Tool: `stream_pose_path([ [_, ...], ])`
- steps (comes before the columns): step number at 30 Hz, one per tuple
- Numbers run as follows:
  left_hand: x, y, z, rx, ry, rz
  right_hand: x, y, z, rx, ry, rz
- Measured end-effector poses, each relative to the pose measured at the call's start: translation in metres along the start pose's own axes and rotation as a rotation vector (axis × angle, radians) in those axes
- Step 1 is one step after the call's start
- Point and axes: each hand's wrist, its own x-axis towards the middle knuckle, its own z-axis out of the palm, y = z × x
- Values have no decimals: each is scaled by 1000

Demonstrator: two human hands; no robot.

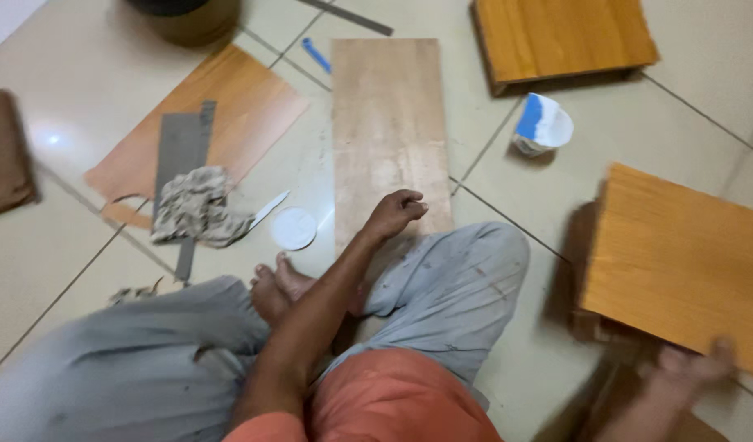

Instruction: The person applies white glue to a wooden board using a blue spreader, then wipes the surface with a cloth. They flip the board and continue applying glue to the other side, then move to a second board and repeat the process.

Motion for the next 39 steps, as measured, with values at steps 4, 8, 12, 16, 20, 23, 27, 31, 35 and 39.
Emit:
stream_pose_path([
  [4,2,6,33,-126,-143,-41,-15,21,-18,-193,386,-238],
  [8,4,10,59,-197,-184,-241,11,74,-24,-782,918,-494],
  [12,9,13,55,-320,-70,-212,92,150,-7,-714,751,-412],
  [16,7,12,2,-499,261,-86,168,242,10,-645,631,-263],
  [20,5,10,-78,-668,610,-74,215,330,-13,-512,579,-80],
  [23,0,7,-139,-576,841,-9,237,393,-41,-397,627,16],
  [27,7,9,-214,-439,935,-14,265,463,-63,-248,676,146],
  [31,23,10,-255,-21,994,-204,277,506,-69,-209,692,177],
  [35,48,10,-281,368,1018,-165,277,529,-74,-182,710,209],
  [39,74,6,-287,436,901,-176,276,539,-82,-186,790,246],
])
